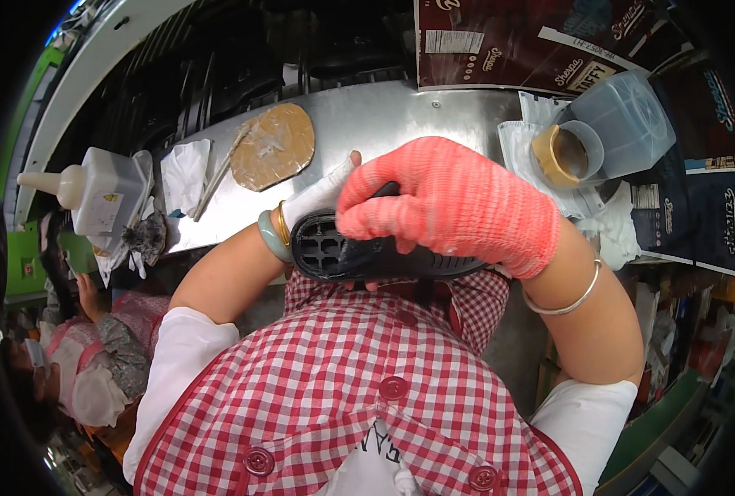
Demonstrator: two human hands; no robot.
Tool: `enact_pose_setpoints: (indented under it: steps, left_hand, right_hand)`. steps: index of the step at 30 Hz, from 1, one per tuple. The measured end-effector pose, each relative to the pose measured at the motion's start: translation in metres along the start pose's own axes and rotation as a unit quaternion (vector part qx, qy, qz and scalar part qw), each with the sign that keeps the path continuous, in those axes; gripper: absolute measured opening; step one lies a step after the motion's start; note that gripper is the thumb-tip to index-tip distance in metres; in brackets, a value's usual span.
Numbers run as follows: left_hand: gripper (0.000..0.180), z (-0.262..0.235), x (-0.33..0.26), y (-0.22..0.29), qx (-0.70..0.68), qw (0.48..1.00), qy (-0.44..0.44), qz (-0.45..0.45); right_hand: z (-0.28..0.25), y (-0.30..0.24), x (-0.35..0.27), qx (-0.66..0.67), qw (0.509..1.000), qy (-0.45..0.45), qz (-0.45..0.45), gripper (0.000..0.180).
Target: The person cleans the bottom of black shoe insoles using a blue brush. They repeatedly dip the brush into a small cup of liquid and scrub the textured surface of each insole. The person handles the insoles one at a time, turning them over to scrub different areas before placing them on a nearby surface.
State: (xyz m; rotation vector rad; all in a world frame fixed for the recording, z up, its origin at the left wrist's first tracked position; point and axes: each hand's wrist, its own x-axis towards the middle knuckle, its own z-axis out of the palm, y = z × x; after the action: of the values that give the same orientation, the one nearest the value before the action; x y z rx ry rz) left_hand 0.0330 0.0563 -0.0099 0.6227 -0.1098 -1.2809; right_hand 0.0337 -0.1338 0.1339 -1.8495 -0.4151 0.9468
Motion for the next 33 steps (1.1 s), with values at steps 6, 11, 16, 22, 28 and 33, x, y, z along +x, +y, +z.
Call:
enact_pose_setpoints:
  steps: [6,11,16,22,28,33]
  left_hand:
    - [0.105,0.005,0.0,0.0,-0.032,0.999,0.007,-0.027]
    - [0.099,0.005,0.01,-0.002,-0.006,1.0,-0.01,-0.018]
    - [0.072,-0.005,0.006,0.008,-0.043,0.998,-0.027,0.045]
    - [0.046,0.015,0.003,0.043,0.1,0.905,0.074,0.406]
    - [0.046,-0.003,-0.002,-0.006,-0.146,0.912,0.064,0.379]
    - [0.048,-0.029,-0.023,-0.034,-0.025,0.893,0.237,0.382]
  right_hand:
    - [-0.016,0.045,-0.026,0.05,0.997,0.045,-0.033,0.019]
    - [-0.026,0.083,-0.053,0.095,0.989,0.11,-0.012,0.022]
    - [-0.043,0.101,-0.087,0.162,0.941,0.281,-0.096,0.024]
    - [-0.071,0.103,-0.121,0.123,0.808,0.567,-0.102,0.024]
    - [-0.094,0.145,-0.107,0.105,0.779,0.614,-0.079,0.02]
    - [-0.104,0.167,-0.097,0.132,0.783,0.603,-0.082,0.023]
